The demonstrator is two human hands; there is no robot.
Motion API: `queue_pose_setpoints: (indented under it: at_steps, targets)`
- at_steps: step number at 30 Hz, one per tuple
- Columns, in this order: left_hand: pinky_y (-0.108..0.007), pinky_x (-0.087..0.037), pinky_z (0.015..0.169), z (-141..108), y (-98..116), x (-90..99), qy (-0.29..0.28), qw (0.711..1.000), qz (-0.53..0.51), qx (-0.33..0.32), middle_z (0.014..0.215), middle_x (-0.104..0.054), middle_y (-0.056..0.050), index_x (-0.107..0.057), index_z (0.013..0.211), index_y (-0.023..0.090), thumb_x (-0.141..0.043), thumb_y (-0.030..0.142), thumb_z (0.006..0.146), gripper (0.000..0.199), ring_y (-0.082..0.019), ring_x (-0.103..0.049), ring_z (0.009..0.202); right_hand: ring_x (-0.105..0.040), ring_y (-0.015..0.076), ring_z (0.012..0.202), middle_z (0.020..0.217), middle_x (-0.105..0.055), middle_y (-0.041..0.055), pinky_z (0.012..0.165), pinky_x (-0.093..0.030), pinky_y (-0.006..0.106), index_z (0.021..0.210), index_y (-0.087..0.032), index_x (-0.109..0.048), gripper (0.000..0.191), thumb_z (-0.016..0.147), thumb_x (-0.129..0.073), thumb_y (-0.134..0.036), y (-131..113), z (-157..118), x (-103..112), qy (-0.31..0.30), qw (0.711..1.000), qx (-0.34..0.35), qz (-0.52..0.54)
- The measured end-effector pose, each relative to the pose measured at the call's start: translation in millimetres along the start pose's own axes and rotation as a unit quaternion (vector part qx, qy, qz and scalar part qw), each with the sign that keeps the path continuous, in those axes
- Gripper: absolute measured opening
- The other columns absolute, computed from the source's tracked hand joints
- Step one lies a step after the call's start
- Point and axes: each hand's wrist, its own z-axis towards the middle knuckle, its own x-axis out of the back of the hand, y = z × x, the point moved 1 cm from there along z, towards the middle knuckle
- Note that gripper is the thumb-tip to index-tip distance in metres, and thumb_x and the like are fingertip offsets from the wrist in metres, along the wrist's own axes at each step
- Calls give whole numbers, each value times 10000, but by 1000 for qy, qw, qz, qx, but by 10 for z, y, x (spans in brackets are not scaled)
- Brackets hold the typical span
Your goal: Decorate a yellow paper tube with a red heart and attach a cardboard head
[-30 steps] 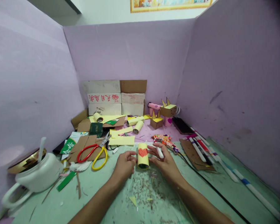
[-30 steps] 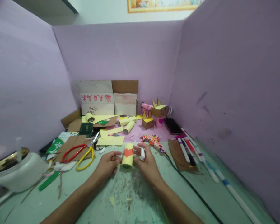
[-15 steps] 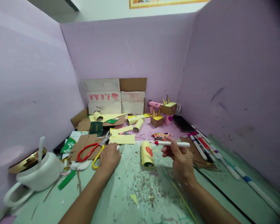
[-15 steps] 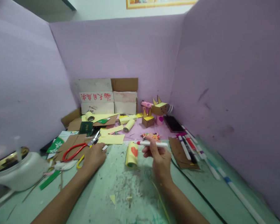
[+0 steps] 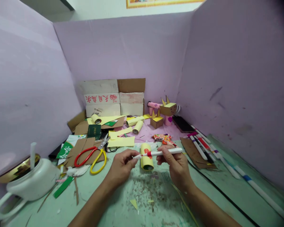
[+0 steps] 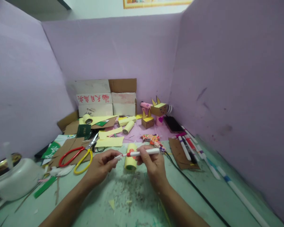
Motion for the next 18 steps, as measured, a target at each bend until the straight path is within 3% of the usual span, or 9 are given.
queue_pose_setpoints:
  at_steps: [5,9,13,18]
  targets:
    - [-239,-369,515,-26,39,-12,3,1000,15,-23,637,-624,-3,-755,779,180,-662,223,701,130,-120,-487,523,-605,141,521,594,-663,13,493,-514,250,780,-174,-707,289,805,-700,-462,-10,-33,-16,-33,999,2,-18]
    - [-237,-335,464,-42,37,-30,8,1000,-6,-15,535,-560,17,-768,737,182,-679,253,688,124,-106,-445,450,-623,151,492,557,-677,23,492,-523,260,748,-163,-700,289,784,-722,-449,-8,-54,-38,-57,997,-32,-31]
    - [-241,-308,432,-70,2,-47,7,1000,-18,-1,420,-485,38,-783,731,178,-679,298,681,166,-98,-372,388,-602,126,426,525,-680,10,434,-496,224,667,-160,-638,312,744,-765,-435,24,-57,-57,-62,991,-115,27]
    - [-258,-353,458,-148,-29,-71,72,994,30,-75,479,-602,-12,-796,703,192,-682,282,677,147,-135,-466,436,-603,116,429,532,-679,-8,450,-524,223,692,-161,-624,322,706,-805,-427,84,-94,-59,-61,969,-213,107]
